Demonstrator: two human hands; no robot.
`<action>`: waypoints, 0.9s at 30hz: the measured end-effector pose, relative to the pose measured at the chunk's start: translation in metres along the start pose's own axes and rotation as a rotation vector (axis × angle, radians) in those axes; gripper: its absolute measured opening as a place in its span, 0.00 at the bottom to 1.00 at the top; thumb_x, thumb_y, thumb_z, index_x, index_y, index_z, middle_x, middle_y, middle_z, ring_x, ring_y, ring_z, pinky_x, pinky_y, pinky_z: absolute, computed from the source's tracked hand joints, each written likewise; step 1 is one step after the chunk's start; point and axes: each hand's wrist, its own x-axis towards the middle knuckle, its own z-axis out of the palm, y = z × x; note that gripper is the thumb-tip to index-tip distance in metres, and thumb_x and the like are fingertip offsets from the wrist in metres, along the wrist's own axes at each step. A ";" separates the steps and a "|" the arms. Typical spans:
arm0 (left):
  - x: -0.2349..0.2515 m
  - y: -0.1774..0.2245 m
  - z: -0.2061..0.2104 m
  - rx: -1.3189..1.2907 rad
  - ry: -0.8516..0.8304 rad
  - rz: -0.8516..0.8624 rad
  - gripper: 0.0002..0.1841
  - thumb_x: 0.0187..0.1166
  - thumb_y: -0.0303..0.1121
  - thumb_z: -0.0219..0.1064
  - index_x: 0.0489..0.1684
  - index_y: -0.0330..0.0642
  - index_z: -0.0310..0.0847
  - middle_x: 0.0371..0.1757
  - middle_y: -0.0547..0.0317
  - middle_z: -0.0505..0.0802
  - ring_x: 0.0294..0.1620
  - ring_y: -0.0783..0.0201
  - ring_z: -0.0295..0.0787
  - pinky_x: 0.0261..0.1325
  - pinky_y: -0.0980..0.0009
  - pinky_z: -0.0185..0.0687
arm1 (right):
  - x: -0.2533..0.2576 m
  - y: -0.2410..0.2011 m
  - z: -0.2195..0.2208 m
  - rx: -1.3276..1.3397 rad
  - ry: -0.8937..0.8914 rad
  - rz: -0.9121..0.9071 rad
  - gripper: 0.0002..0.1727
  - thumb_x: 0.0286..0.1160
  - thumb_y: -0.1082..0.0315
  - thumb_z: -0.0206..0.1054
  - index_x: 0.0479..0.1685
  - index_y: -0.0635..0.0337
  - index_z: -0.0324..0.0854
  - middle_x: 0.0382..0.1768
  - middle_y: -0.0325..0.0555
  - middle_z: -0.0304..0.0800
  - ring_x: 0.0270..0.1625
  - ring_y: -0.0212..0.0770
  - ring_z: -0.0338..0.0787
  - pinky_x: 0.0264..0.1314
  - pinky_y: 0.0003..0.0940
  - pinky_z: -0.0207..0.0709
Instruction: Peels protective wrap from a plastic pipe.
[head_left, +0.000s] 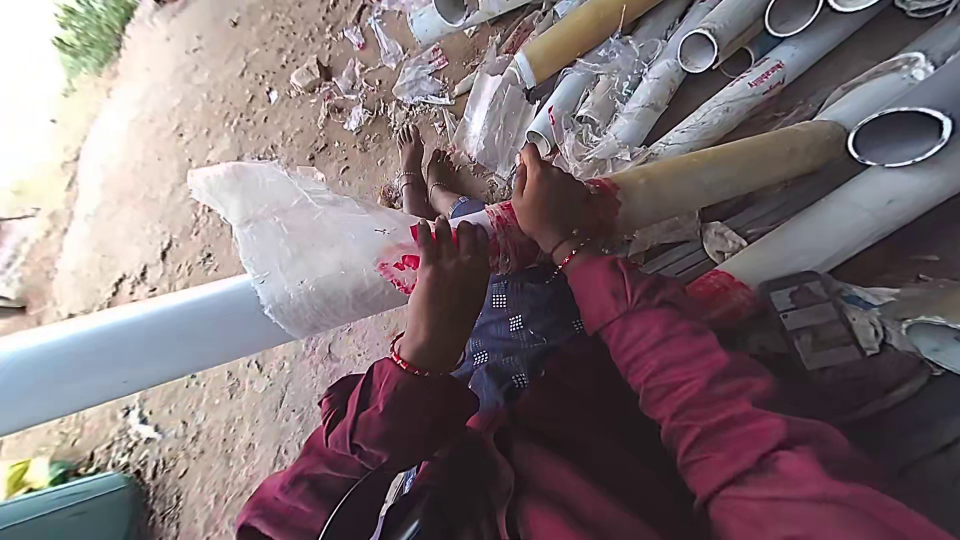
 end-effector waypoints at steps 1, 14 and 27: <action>-0.003 0.006 -0.001 -0.001 -0.016 -0.037 0.22 0.76 0.14 0.64 0.71 0.27 0.79 0.70 0.35 0.88 0.76 0.30 0.79 0.79 0.34 0.64 | -0.001 0.002 0.004 0.015 0.041 -0.019 0.16 0.86 0.67 0.51 0.54 0.62 0.84 0.32 0.56 0.93 0.37 0.60 0.95 0.32 0.55 0.79; -0.007 -0.018 0.041 -0.439 0.355 -0.031 0.28 0.54 0.28 0.87 0.60 0.44 0.89 0.66 0.52 0.92 0.78 0.44 0.80 0.87 0.41 0.57 | -0.060 0.010 -0.027 0.273 0.015 -0.099 0.16 0.93 0.62 0.53 0.45 0.63 0.81 0.19 0.47 0.76 0.18 0.44 0.78 0.18 0.40 0.67; -0.008 -0.021 0.061 -0.517 0.519 0.065 0.17 0.69 0.29 0.76 0.57 0.42 0.91 0.64 0.52 0.93 0.77 0.45 0.81 0.87 0.44 0.57 | -0.068 -0.013 -0.043 0.094 -0.382 -0.036 0.17 0.91 0.65 0.57 0.31 0.62 0.81 0.20 0.50 0.78 0.26 0.50 0.82 0.28 0.48 0.69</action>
